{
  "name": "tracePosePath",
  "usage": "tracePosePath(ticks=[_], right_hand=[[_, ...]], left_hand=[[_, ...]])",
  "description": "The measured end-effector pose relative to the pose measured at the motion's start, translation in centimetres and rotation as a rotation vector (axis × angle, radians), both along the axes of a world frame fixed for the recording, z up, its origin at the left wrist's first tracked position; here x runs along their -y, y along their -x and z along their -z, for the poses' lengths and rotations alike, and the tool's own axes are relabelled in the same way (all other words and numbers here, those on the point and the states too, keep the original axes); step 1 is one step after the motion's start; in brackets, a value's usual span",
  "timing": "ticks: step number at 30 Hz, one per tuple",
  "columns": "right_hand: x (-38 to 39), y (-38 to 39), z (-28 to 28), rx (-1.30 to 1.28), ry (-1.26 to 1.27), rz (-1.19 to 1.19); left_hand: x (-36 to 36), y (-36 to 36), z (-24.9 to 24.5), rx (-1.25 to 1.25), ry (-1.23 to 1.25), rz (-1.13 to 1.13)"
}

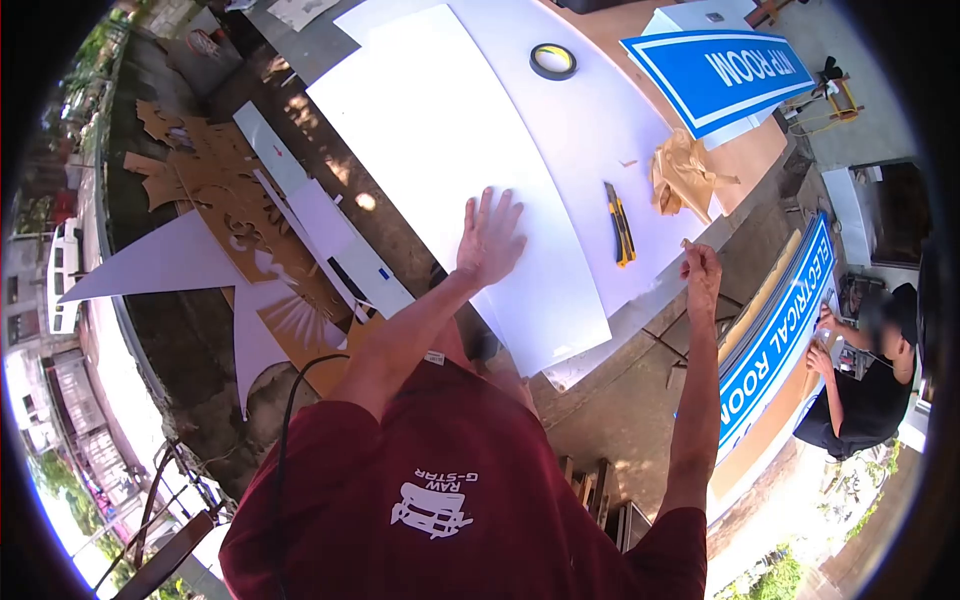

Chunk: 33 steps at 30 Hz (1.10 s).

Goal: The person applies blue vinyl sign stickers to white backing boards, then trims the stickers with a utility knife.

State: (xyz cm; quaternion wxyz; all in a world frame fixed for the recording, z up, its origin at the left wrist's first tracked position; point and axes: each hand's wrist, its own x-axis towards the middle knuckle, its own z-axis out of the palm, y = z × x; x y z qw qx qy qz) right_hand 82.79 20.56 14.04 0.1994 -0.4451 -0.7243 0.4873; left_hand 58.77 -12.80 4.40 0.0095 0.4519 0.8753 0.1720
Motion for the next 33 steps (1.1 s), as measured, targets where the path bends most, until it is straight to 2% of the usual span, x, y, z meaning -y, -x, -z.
tracePosePath(ticks=[3,6,7,9,12,13,14,15,16,17,20,22,24,26,27,28,29,30,31,32,33], right_hand=[[-3.4,4.6,0.9,0.087,-0.063,0.052],[-10.9,6.2,7.8,0.207,-0.865,-0.090],[-10.9,7.0,6.9,0.360,-0.801,-0.099],[-9.8,8.1,5.9,0.521,-0.845,-0.040],[-9.8,9.7,6.4,0.581,-0.859,-0.057],[-9.2,9.9,6.4,0.587,-0.862,-0.067],[-8.6,9.8,6.4,0.597,-0.865,-0.063],[-8.2,9.9,6.6,0.655,-0.851,-0.046],[-7.6,9.9,6.9,0.664,-0.868,0.008],[-6.1,10.6,5.8,0.640,-0.870,0.037],[-2.6,11.7,3.7,0.539,-0.917,0.092],[-0.8,12.0,3.4,0.390,-0.998,0.131],[2.7,13.3,1.6,0.365,-0.736,0.216],[4.4,13.3,2.1,0.426,-0.685,0.194],[4.7,13.0,3.5,0.335,-0.757,0.150],[5.7,12.7,4.3,0.245,-0.688,0.151],[7.2,13.3,4.0,0.257,-0.579,0.231],[8.9,13.5,3.5,0.266,-0.459,0.313],[9.8,12.1,4.9,0.430,-0.506,0.253],[10.8,11.9,5.0,0.500,-0.537,0.242],[12.1,11.4,5.0,0.571,-0.561,0.213]], left_hand=[[0.0,0.1,-0.4,0.008,-0.108,0.013],[-0.1,0.4,-0.3,0.038,-0.105,0.024],[0.0,0.6,-1.1,0.071,-0.037,0.059],[0.2,2.1,-3.3,0.138,0.099,0.119],[-0.5,10.4,-6.3,0.526,0.363,0.432],[-1.0,15.1,-8.9,0.871,0.417,0.426],[-0.7,19.1,-8.5,0.959,0.302,0.520],[-1.6,23.9,-9.7,1.004,0.337,0.595],[-2.4,28.3,-12.8,1.149,0.416,0.485],[-3.0,32.8,-12.7,1.107,0.282,0.432],[-4.6,46.1,-13.8,1.051,-0.064,0.078],[-5.0,53.4,-13.7,0.813,-0.172,-0.005],[-5.8,57.4,-13.5,0.668,-0.139,0.047],[-6.0,57.4,-11.9,0.597,-0.132,0.228],[-6.0,56.6,-11.2,0.554,-0.127,0.319],[-6.1,53.8,-11.2,0.379,-0.136,0.391],[-6.1,51.1,-11.1,0.390,-0.138,0.458],[-6.2,48.5,-11.4,0.370,0.049,0.454],[-6.1,46.9,-10.5,0.340,0.053,0.578],[-6.4,45.2,-10.4,0.311,0.137,0.594],[-7.4,44.4,-9.6,0.163,0.110,0.583]])
